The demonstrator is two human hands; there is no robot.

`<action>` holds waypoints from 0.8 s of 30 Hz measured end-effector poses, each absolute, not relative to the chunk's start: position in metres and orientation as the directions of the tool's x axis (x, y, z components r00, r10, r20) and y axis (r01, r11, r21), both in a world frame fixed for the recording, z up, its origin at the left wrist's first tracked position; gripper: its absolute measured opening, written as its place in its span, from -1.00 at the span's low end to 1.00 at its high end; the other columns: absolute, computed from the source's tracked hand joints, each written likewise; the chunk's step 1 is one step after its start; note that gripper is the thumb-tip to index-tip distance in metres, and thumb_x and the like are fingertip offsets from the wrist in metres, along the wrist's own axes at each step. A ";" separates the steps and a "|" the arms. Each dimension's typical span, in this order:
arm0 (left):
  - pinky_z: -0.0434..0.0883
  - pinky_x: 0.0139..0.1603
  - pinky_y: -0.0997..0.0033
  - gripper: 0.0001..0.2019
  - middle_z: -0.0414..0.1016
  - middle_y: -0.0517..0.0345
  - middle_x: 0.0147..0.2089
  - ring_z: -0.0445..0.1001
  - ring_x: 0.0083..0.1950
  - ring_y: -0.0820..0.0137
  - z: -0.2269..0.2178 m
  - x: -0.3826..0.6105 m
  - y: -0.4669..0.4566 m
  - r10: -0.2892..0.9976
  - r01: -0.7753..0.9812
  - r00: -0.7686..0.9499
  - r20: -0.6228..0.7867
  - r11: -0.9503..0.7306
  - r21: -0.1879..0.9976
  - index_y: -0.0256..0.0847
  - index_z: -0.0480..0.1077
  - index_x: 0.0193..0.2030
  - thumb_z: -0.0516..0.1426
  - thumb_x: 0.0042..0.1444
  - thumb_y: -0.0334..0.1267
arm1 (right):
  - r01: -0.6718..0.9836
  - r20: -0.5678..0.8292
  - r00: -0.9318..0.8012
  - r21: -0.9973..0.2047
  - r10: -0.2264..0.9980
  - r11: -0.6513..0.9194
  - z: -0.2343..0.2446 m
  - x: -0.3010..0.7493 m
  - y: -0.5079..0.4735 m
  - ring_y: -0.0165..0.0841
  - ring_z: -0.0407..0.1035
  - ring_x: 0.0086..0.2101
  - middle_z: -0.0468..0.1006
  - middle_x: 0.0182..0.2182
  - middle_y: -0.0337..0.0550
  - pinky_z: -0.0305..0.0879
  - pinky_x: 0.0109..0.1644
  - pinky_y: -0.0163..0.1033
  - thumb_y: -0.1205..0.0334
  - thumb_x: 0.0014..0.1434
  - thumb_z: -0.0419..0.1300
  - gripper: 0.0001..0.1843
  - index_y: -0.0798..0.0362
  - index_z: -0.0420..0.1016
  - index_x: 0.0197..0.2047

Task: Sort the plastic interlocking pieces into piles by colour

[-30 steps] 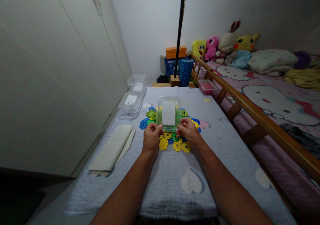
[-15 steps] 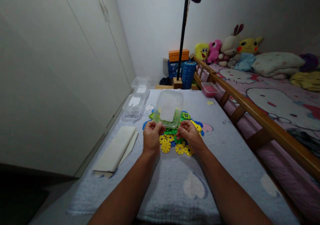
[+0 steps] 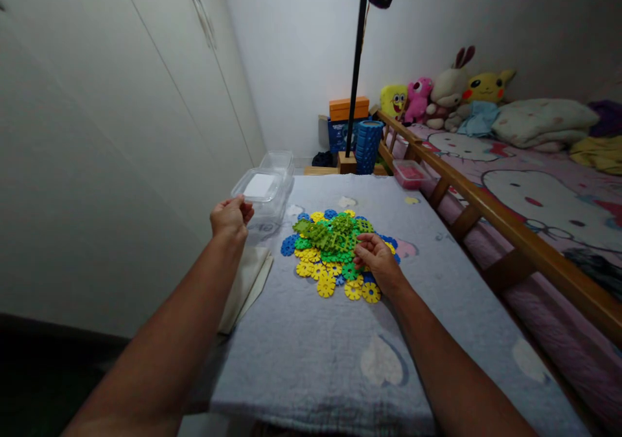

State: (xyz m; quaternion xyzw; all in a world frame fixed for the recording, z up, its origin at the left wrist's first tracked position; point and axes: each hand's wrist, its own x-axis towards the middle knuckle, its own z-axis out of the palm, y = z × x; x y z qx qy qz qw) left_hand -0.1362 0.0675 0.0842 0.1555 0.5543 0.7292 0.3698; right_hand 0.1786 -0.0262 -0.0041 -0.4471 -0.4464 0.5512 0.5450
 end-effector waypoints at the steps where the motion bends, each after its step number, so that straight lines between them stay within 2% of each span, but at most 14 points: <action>1: 0.42 -0.44 0.57 -0.80 0.36 0.35 -0.57 0.36 -0.57 0.57 0.083 -0.141 0.071 0.701 -0.368 -0.685 -0.201 -0.095 0.925 -0.18 0.22 -0.38 0.20 0.02 -0.45 | -0.199 -0.007 -0.002 -0.980 1.000 -0.007 -0.004 0.179 -0.026 -0.45 0.42 -0.52 0.44 -0.45 -0.39 0.42 -0.49 -0.33 -0.01 -0.07 0.44 -0.50 -0.01 0.39 -0.13; 8: 0.42 -0.45 0.56 -0.82 0.35 0.34 -0.56 0.36 -0.56 0.56 0.069 -0.154 0.084 0.690 -0.382 -0.686 -0.232 -0.071 0.921 -0.21 0.24 -0.39 0.18 -0.02 -0.49 | -0.207 -0.013 0.026 -0.978 1.000 -0.007 -0.007 0.181 -0.024 -0.47 0.41 -0.53 0.45 -0.45 -0.38 0.41 -0.51 -0.34 -0.01 -0.09 0.45 -0.50 0.00 0.41 -0.15; 14: 0.43 -0.44 0.56 -0.83 0.33 0.36 -0.57 0.35 -0.56 0.57 0.063 -0.154 0.093 0.708 -0.402 -0.654 -0.268 -0.024 0.915 -0.21 0.23 -0.37 0.18 0.06 -0.45 | -0.199 -0.003 0.030 -0.980 1.000 0.003 -0.005 0.183 -0.024 -0.47 0.41 -0.54 0.46 -0.44 -0.38 0.42 -0.51 -0.35 0.00 -0.07 0.44 -0.52 -0.01 0.41 -0.14; 17: 0.42 -0.41 0.57 -0.81 0.31 0.37 -0.56 0.35 -0.57 0.59 0.063 -0.156 0.095 0.710 -0.402 -0.638 -0.298 0.023 0.915 -0.20 0.22 -0.38 0.20 0.13 -0.35 | -0.192 0.011 0.037 -0.981 0.999 0.018 -0.004 0.183 -0.023 -0.46 0.39 -0.55 0.45 -0.48 -0.39 0.38 -0.54 -0.35 -0.02 -0.08 0.44 -0.52 -0.01 0.40 -0.17; 19: 0.41 -0.41 0.56 -0.74 0.29 0.38 -0.55 0.35 -0.57 0.59 0.063 -0.153 0.089 0.699 -0.382 -0.649 -0.302 0.044 0.923 -0.19 0.21 -0.38 0.22 0.16 -0.20 | -0.181 0.026 0.056 -0.983 0.998 0.036 -0.004 0.184 -0.022 -0.45 0.38 -0.55 0.44 -0.49 -0.39 0.34 -0.55 -0.35 -0.02 -0.07 0.43 -0.53 -0.01 0.40 -0.17; 21: 0.38 -0.43 0.54 -0.69 0.28 0.39 -0.53 0.34 -0.56 0.56 0.059 -0.145 0.078 0.689 -0.313 -0.683 -0.243 0.024 0.949 -0.18 0.21 -0.36 0.20 0.18 -0.04 | -0.150 0.051 0.095 -0.987 0.994 0.065 -0.005 0.187 -0.021 -0.44 0.37 -0.55 0.44 -0.49 -0.38 0.29 -0.54 -0.34 -0.01 -0.05 0.39 -0.56 0.00 0.41 -0.17; 23: 0.36 -0.43 0.52 -0.68 0.29 0.36 -0.51 0.38 -0.52 0.51 0.051 -0.129 0.062 0.717 -0.165 -0.691 -0.092 -0.032 0.986 -0.17 0.25 -0.31 0.12 0.22 0.05 | -0.082 0.095 0.165 -0.991 0.982 0.109 -0.006 0.193 -0.019 -0.43 0.34 -0.55 0.44 -0.49 -0.36 0.25 -0.53 -0.33 0.00 -0.01 0.35 -0.61 0.00 0.42 -0.17; 24: 0.38 -0.40 0.49 -0.68 0.33 0.33 -0.48 0.42 -0.48 0.48 0.046 -0.119 0.054 0.778 -0.065 -0.628 0.001 -0.054 0.996 -0.17 0.28 -0.28 0.11 0.21 0.07 | -0.027 0.128 0.212 -0.990 0.969 0.136 -0.007 0.197 -0.018 -0.42 0.34 -0.54 0.44 -0.49 -0.35 0.25 -0.50 -0.31 0.00 0.01 0.33 -0.63 0.01 0.43 -0.18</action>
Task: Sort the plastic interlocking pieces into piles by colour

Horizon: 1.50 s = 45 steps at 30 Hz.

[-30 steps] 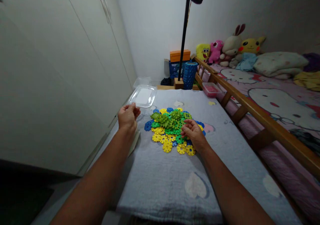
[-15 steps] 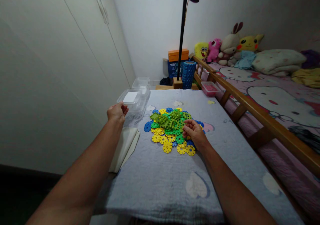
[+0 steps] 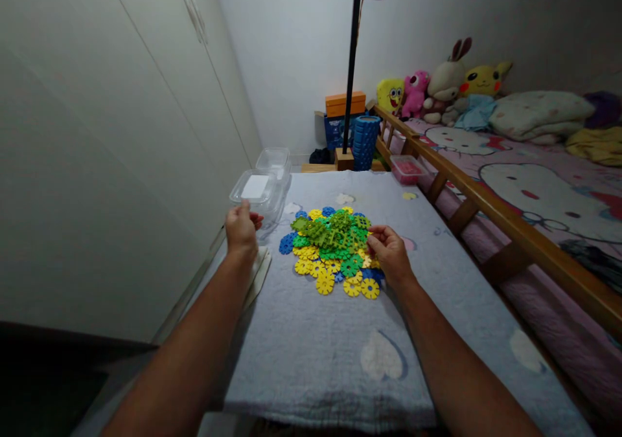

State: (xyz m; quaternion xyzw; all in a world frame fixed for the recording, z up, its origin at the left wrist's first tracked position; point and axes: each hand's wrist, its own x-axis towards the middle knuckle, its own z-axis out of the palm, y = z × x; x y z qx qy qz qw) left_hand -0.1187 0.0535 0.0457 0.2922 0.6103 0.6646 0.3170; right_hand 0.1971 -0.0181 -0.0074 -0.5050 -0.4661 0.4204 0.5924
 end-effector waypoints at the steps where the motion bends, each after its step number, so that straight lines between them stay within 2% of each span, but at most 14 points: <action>1: 0.42 -0.34 0.44 -0.67 0.38 0.29 -0.45 0.46 -0.42 0.44 0.040 -0.107 0.046 0.845 0.059 -0.528 0.082 -0.060 0.996 -0.17 0.31 -0.27 0.11 0.20 0.09 | 0.045 0.169 0.265 -0.986 0.949 0.163 -0.008 0.202 -0.017 -0.40 0.35 -0.51 0.46 -0.47 -0.32 0.27 -0.45 -0.29 0.01 0.03 0.30 -0.66 0.02 0.44 -0.18; 3: 0.48 -0.14 0.30 -0.64 0.50 0.14 -0.33 0.53 -0.24 0.32 0.027 -0.084 0.033 0.944 0.372 -0.265 0.198 -0.089 0.924 -0.18 0.39 -0.27 0.08 0.20 0.11 | 0.221 0.268 0.365 -0.955 0.892 0.196 -0.011 0.212 -0.013 -0.34 0.39 -0.43 0.50 -0.43 -0.24 0.33 -0.33 -0.22 0.03 0.07 0.25 -0.70 0.03 0.46 -0.19; 5: 0.39 0.19 0.12 -0.63 0.57 -0.03 -0.02 0.49 0.10 0.17 0.015 -0.063 0.025 0.960 0.670 -0.041 0.277 -0.180 0.720 -0.18 0.47 -0.09 0.10 0.22 0.08 | 0.399 0.372 0.421 -0.895 0.827 0.199 -0.015 0.222 -0.008 -0.27 0.42 -0.35 0.54 -0.36 -0.14 0.36 -0.21 -0.14 0.06 0.10 0.19 -0.72 0.05 0.48 -0.19; 7: 0.22 0.37 -0.06 -0.50 0.41 -0.12 0.30 0.30 0.35 0.02 0.005 -0.048 0.023 0.963 0.854 -0.011 0.269 -0.131 0.504 -0.11 0.44 0.17 0.12 0.22 0.12 | 0.550 0.467 0.417 -0.813 0.780 0.192 -0.021 0.230 -0.004 -0.20 0.43 -0.24 0.56 -0.28 -0.05 0.36 -0.08 -0.06 0.10 0.10 0.16 -0.74 0.05 0.48 -0.20; 10: 0.15 0.37 -0.24 -0.36 0.22 -0.12 0.46 0.15 0.44 -0.10 -0.003 -0.033 0.025 0.992 0.928 -0.036 0.125 -0.013 0.372 -0.01 0.28 0.38 0.06 0.24 0.22 | 0.709 0.547 0.351 -0.685 0.760 0.166 -0.033 0.238 0.002 -0.11 0.40 -0.08 0.56 -0.18 0.04 0.28 0.11 0.04 0.15 0.07 0.16 -0.75 0.05 0.49 -0.19; 12: 0.13 0.36 -0.31 -0.33 0.22 -0.11 0.46 0.15 0.44 -0.12 -0.006 -0.026 0.028 0.998 0.934 -0.034 0.061 0.010 0.358 0.02 0.24 0.40 0.01 0.25 0.27 | 0.760 0.543 0.319 -0.636 0.777 0.133 -0.041 0.239 0.005 -0.07 0.37 -0.03 0.56 -0.13 0.07 0.24 0.16 0.07 0.14 0.08 0.17 -0.72 0.05 0.49 -0.14; 14: 0.11 0.36 -0.35 -0.32 0.24 -0.10 0.45 0.16 0.44 -0.11 -0.009 -0.021 0.029 0.998 0.935 -0.027 0.060 0.004 0.356 0.03 0.26 0.39 -0.01 0.24 0.31 | 0.783 0.526 0.292 -0.612 0.799 0.116 -0.047 0.239 0.007 -0.05 0.36 0.00 0.56 -0.08 0.10 0.23 0.18 0.08 0.12 0.11 0.17 -0.68 0.06 0.49 -0.09; 18: 0.12 0.37 -0.29 -0.33 0.25 -0.10 0.44 0.16 0.44 -0.07 -0.012 -0.012 0.026 0.994 0.933 -0.023 0.106 -0.017 0.360 0.01 0.29 0.36 -0.01 0.24 0.31 | 0.796 0.496 0.225 -0.590 0.839 0.136 -0.052 0.237 0.007 -0.06 0.38 0.01 0.58 -0.05 0.09 0.23 0.18 0.06 0.09 0.15 0.16 -0.64 0.08 0.49 -0.04; 24: 0.15 0.37 -0.23 -0.33 0.27 -0.07 0.43 0.17 0.43 -0.04 -0.014 -0.005 0.021 0.993 0.930 0.007 0.121 -0.051 0.365 0.02 0.28 0.37 -0.01 0.25 0.31 | 0.820 0.424 0.167 -0.561 0.890 0.113 -0.052 0.234 0.006 -0.08 0.42 -0.02 0.61 -0.08 0.06 0.24 0.16 0.01 0.09 0.15 0.18 -0.69 0.05 0.52 -0.09; 29: 0.15 0.37 -0.22 -0.35 0.24 -0.05 0.45 0.16 0.44 -0.03 -0.013 0.003 0.012 0.978 0.919 0.142 0.155 -0.189 0.345 0.02 0.25 0.40 -0.01 0.28 0.26 | 0.838 0.385 0.153 -0.538 0.910 0.087 -0.050 0.230 0.002 -0.09 0.42 0.00 0.61 -0.05 0.01 0.21 0.17 0.00 0.08 0.18 0.19 -0.70 0.03 0.53 -0.07; 33: 0.12 0.41 -0.15 -0.36 0.25 0.00 0.46 0.16 0.45 0.03 -0.013 0.005 0.005 0.937 0.873 0.302 0.176 -0.346 0.343 0.03 0.23 0.41 0.03 0.28 0.23 | 0.844 0.349 0.170 -0.534 0.922 0.047 -0.048 0.228 0.002 -0.11 0.42 0.02 0.62 -0.05 -0.03 0.18 0.19 0.00 0.10 0.19 0.19 -0.74 0.01 0.54 -0.09; 36: 0.15 0.41 -0.05 -0.40 0.30 -0.02 0.42 0.23 0.42 0.10 -0.013 0.001 0.007 0.912 0.841 0.353 0.210 -0.408 0.356 -0.03 0.26 0.39 0.06 0.29 0.17 | 0.841 0.311 0.195 -0.542 0.930 0.005 -0.044 0.228 0.006 -0.14 0.42 0.00 0.63 -0.08 -0.05 0.20 0.16 -0.03 0.10 0.19 0.20 -0.77 0.00 0.56 -0.13; 40: 0.14 0.41 0.00 -0.53 0.39 -0.04 0.35 0.29 0.38 0.15 -0.015 -0.008 0.016 0.937 0.887 0.245 0.250 -0.321 0.333 -0.05 0.34 0.29 0.09 0.31 0.02 | 0.863 0.318 0.182 -0.506 0.931 0.004 -0.036 0.225 0.017 -0.11 0.40 0.01 0.61 -0.03 -0.02 0.21 0.15 -0.01 0.09 0.18 0.22 -0.72 -0.01 0.57 -0.07; 45: 0.13 0.41 0.00 -0.59 0.43 -0.04 0.31 0.31 0.37 0.15 -0.021 -0.019 0.027 0.966 0.928 0.075 0.248 -0.158 0.337 -0.07 0.39 0.23 0.09 0.30 -0.04 | 0.867 0.329 -0.045 -0.457 0.943 0.200 -0.027 0.212 0.035 -0.06 0.32 0.17 0.49 0.21 -0.01 0.14 0.26 0.10 0.13 0.20 0.23 -0.54 -0.10 0.49 0.18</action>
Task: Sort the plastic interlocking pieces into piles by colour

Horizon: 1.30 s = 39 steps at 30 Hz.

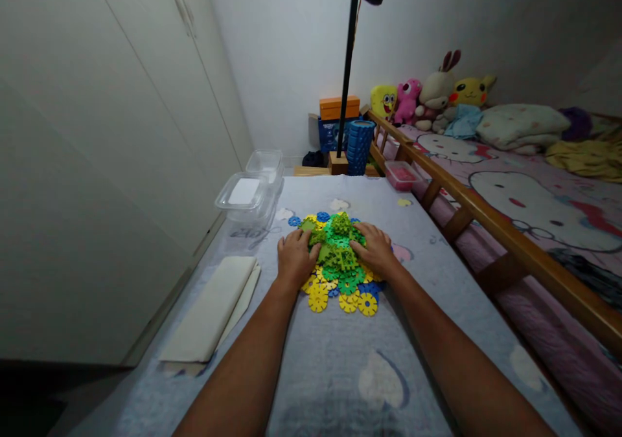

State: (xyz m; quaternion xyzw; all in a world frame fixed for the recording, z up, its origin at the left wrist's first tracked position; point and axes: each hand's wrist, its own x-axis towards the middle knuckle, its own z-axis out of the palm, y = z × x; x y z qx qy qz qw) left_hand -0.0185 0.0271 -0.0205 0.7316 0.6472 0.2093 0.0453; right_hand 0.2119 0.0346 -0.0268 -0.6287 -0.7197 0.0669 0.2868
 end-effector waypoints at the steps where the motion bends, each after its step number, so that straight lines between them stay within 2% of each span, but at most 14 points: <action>1: 0.15 0.40 0.02 -0.59 0.43 -0.04 0.31 0.31 0.36 0.15 -0.021 -0.020 0.029 0.967 0.926 0.061 0.249 -0.148 0.347 -0.08 0.40 0.23 0.09 0.30 -0.03 | 0.860 0.313 -0.093 -0.454 0.945 0.235 -0.025 0.209 0.037 -0.06 0.31 0.19 0.48 0.23 -0.02 0.13 0.27 0.12 0.15 0.22 0.22 -0.54 -0.11 0.49 0.20; 6: 0.24 0.34 0.09 -0.55 0.44 -0.06 0.29 0.37 0.32 0.14 -0.023 -0.022 0.034 0.968 0.903 0.000 0.252 -0.108 0.416 -0.11 0.41 0.22 0.10 0.27 0.01 | 0.794 0.274 -0.254 -0.488 0.928 0.362 -0.017 0.201 0.043 -0.09 0.32 0.20 0.54 0.18 -0.08 0.12 0.30 0.16 0.19 0.24 0.21 -0.60 -0.15 0.56 0.14; 11: 0.25 0.34 0.10 -0.54 0.44 -0.06 0.28 0.36 0.33 0.14 -0.024 -0.023 0.038 0.963 0.893 -0.025 0.268 -0.099 0.440 -0.12 0.39 0.23 0.10 0.28 0.02 | 0.670 0.308 -0.361 -0.571 0.880 0.475 -0.007 0.208 0.049 -0.22 0.47 0.00 0.66 -0.10 -0.14 0.25 0.22 -0.02 0.22 0.23 0.19 -0.81 -0.06 0.66 -0.19; 13: 0.26 0.34 0.09 -0.54 0.43 -0.07 0.29 0.36 0.33 0.12 -0.025 -0.023 0.038 0.965 0.895 -0.024 0.263 -0.097 0.436 -0.14 0.38 0.23 0.09 0.28 0.01 | 0.657 0.335 -0.350 -0.578 0.874 0.485 -0.004 0.211 0.053 -0.23 0.47 -0.03 0.65 -0.14 -0.13 0.28 0.20 -0.04 0.25 0.22 0.18 -0.82 -0.03 0.64 -0.23; 15: 0.25 0.34 0.07 -0.54 0.43 -0.07 0.30 0.36 0.33 0.11 -0.025 -0.023 0.039 0.967 0.899 -0.019 0.254 -0.095 0.428 -0.15 0.38 0.23 0.08 0.29 0.00 | 0.656 0.359 -0.343 -0.570 0.868 0.495 -0.004 0.211 0.056 -0.22 0.45 0.02 0.63 -0.08 -0.10 0.27 0.22 -0.02 0.28 0.20 0.19 -0.80 -0.02 0.64 -0.16; 20: 0.25 0.35 0.06 -0.56 0.42 -0.06 0.31 0.36 0.33 0.12 -0.025 -0.022 0.038 0.969 0.907 -0.013 0.247 -0.093 0.410 -0.11 0.38 0.23 0.08 0.29 -0.01 | 0.674 0.361 -0.380 -0.522 0.851 0.523 -0.006 0.196 0.060 -0.15 0.31 0.21 0.48 0.21 -0.03 0.20 0.29 0.07 0.25 0.18 0.25 -0.56 -0.07 0.55 0.14; 24: 0.24 0.35 0.06 -0.55 0.42 -0.06 0.31 0.36 0.33 0.12 -0.023 -0.022 0.037 0.971 0.906 -0.001 0.239 -0.101 0.411 -0.11 0.36 0.25 0.09 0.29 -0.02 | 0.696 0.316 -0.441 -0.471 0.840 0.543 -0.005 0.183 0.062 -0.13 0.32 0.19 0.51 0.19 -0.03 0.17 0.30 0.10 0.24 0.17 0.29 -0.52 -0.06 0.53 0.18; 30: 0.24 0.35 0.07 -0.54 0.41 -0.05 0.32 0.35 0.34 0.13 -0.020 -0.021 0.036 0.972 0.902 0.005 0.234 -0.105 0.418 -0.09 0.34 0.27 0.09 0.28 -0.02 | 0.761 0.291 -0.381 -0.440 0.878 0.476 -0.004 0.191 0.065 -0.14 0.39 0.07 0.58 0.03 -0.01 0.26 0.21 0.02 0.19 0.15 0.29 -0.62 -0.03 0.59 0.06; 35: 0.24 0.35 0.05 -0.54 0.42 -0.07 0.31 0.36 0.33 0.11 -0.020 -0.021 0.036 0.974 0.903 0.007 0.227 -0.104 0.417 -0.13 0.34 0.27 0.09 0.29 -0.04 | 0.704 0.340 -0.253 -0.578 0.906 0.413 -0.002 0.215 0.063 -0.21 0.48 -0.01 0.64 -0.02 -0.05 0.32 0.15 -0.10 0.21 0.24 0.12 -0.68 0.01 0.59 0.01; 39: 0.25 0.36 0.06 -0.55 0.41 -0.08 0.31 0.36 0.33 0.12 -0.024 -0.022 0.038 0.971 0.894 -0.001 0.241 -0.107 0.435 -0.13 0.34 0.26 0.09 0.28 -0.06 | 0.682 0.363 -0.087 -0.657 0.928 0.321 -0.002 0.227 0.064 -0.22 0.53 -0.15 0.68 -0.17 -0.12 0.38 -0.03 -0.17 0.13 0.30 0.03 -0.65 0.01 0.59 -0.04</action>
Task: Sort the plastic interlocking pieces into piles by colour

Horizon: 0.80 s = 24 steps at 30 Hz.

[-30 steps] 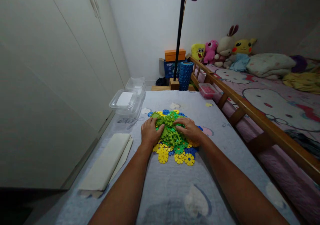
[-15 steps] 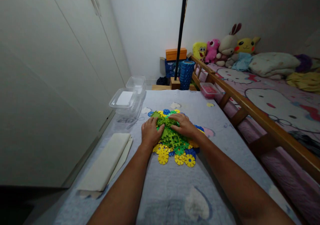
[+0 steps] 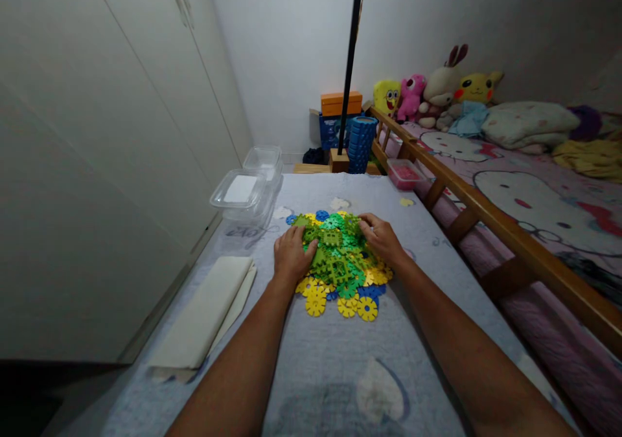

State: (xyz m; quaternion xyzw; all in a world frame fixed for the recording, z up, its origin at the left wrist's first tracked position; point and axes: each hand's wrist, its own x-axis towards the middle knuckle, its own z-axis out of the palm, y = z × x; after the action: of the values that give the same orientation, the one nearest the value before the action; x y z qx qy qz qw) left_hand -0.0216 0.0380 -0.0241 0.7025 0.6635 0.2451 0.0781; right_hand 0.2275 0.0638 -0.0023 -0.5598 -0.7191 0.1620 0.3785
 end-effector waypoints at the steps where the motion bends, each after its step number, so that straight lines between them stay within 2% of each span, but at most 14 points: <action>1: 0.25 0.35 0.08 -0.56 0.42 -0.07 0.30 0.37 0.33 0.12 -0.025 -0.022 0.038 0.968 0.889 -0.007 0.251 -0.109 0.445 -0.12 0.34 0.26 0.10 0.28 -0.07 | 0.690 0.367 -0.042 -0.662 0.929 0.292 -0.004 0.230 0.064 -0.21 0.53 -0.18 0.68 -0.20 -0.11 0.38 -0.06 -0.18 0.12 0.30 0.03 -0.65 0.01 0.59 -0.05; 6: 0.18 0.43 0.11 -0.64 0.44 -0.01 0.29 0.35 0.34 0.20 -0.019 -0.022 0.034 0.923 0.849 0.029 0.384 -0.225 0.479 -0.11 0.41 0.19 0.07 0.31 -0.14 | 0.728 0.374 0.084 -0.656 0.924 0.200 -0.017 0.238 0.069 -0.22 0.51 -0.24 0.67 -0.27 -0.09 0.36 -0.08 -0.16 0.11 0.26 0.04 -0.69 0.00 0.59 -0.18; 9: 0.04 0.50 0.06 -0.62 0.41 0.04 0.33 0.26 0.41 0.21 -0.013 -0.018 0.027 0.879 0.802 0.220 0.422 -0.410 0.435 -0.07 0.42 0.21 0.09 0.31 -0.08 | 0.760 0.402 0.110 -0.623 0.909 0.183 -0.026 0.244 0.072 -0.19 0.49 -0.19 0.65 -0.22 -0.02 0.37 -0.02 -0.12 0.14 0.21 0.05 -0.71 0.03 0.58 -0.19; 12: -0.03 0.52 -0.07 -0.55 0.39 0.07 0.37 0.18 0.46 0.14 -0.012 -0.012 0.021 0.843 0.748 0.417 0.339 -0.531 0.398 -0.04 0.41 0.24 0.13 0.27 0.03 | 0.784 0.438 0.122 -0.592 0.891 0.184 -0.033 0.250 0.076 -0.16 0.47 -0.12 0.63 -0.16 0.05 0.36 0.05 -0.07 0.16 0.19 0.07 -0.69 0.08 0.58 -0.14; 16: -0.03 0.51 -0.15 -0.48 0.31 0.05 0.43 0.11 0.50 0.09 -0.014 -0.007 0.020 0.869 0.788 0.430 0.247 -0.494 0.367 -0.01 0.36 0.30 0.10 0.28 0.10 | 0.808 0.433 0.108 -0.562 0.895 0.174 -0.040 0.261 0.085 -0.17 0.46 -0.09 0.63 -0.15 0.02 0.34 0.12 -0.05 0.20 0.17 0.06 -0.70 0.06 0.59 -0.16; 19: -0.05 0.51 -0.16 -0.48 0.30 0.03 0.44 0.11 0.50 0.08 -0.016 -0.005 0.021 0.905 0.847 0.348 0.243 -0.415 0.333 0.01 0.34 0.32 0.08 0.29 0.10 | 0.831 0.429 0.123 -0.538 0.895 0.143 -0.042 0.276 0.099 -0.14 0.45 -0.07 0.61 -0.14 0.03 0.31 0.15 -0.02 0.23 0.14 0.07 -0.70 0.07 0.59 -0.17; 24: -0.06 0.51 -0.24 -0.49 0.29 -0.08 0.43 0.11 0.51 0.04 -0.018 -0.003 0.022 0.934 0.895 0.235 0.270 -0.316 0.314 -0.08 0.35 0.30 0.05 0.31 0.09 | 0.858 0.441 0.205 -0.511 0.874 0.057 -0.033 0.307 0.137 -0.07 0.37 0.02 0.57 -0.11 0.10 0.23 0.22 0.05 0.32 0.06 0.08 -0.71 0.10 0.56 -0.18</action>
State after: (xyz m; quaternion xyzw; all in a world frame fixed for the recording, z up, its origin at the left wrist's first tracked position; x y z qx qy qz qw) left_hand -0.0028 0.0217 -0.0178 0.7845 0.5828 0.2067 0.0465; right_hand 0.3072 0.1372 -0.0331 -0.6865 -0.6305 0.0110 0.3620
